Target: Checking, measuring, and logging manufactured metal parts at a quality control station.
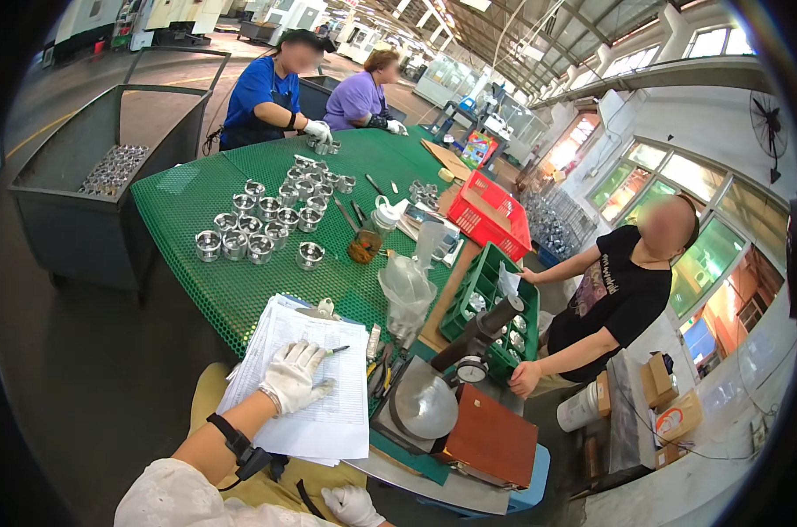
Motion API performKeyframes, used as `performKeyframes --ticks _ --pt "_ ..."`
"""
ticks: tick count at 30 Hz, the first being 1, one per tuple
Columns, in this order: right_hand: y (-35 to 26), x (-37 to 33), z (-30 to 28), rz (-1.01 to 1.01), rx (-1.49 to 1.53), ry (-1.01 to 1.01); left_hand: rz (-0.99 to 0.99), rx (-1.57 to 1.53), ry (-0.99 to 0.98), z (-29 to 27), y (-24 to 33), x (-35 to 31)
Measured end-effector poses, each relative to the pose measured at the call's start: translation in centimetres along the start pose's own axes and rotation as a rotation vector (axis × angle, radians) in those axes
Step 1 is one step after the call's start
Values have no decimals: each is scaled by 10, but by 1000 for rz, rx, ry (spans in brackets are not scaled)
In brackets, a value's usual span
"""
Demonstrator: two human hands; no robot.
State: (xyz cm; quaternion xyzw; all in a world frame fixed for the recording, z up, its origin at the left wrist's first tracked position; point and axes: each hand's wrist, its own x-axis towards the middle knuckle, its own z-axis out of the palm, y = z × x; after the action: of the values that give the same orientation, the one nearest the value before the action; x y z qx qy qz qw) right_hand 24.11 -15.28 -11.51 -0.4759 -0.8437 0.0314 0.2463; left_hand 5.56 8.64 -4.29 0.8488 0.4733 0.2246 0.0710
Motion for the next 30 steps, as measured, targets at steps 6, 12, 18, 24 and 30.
performKeyframes --ticks 6,12,18,24,30 --pt "1 5 11 16 -53 -101 14 -23 5 3 4 3" --pt "3 11 15 27 -50 -89 9 -8 8 0 2 1" --pt "1 8 17 -9 -101 3 12 -6 3 1 4 3" --pt "5 2 22 12 -98 -37 21 -10 14 -3 5 4" --pt "1 8 19 -23 -109 -11 7 22 -8 -1 3 2"
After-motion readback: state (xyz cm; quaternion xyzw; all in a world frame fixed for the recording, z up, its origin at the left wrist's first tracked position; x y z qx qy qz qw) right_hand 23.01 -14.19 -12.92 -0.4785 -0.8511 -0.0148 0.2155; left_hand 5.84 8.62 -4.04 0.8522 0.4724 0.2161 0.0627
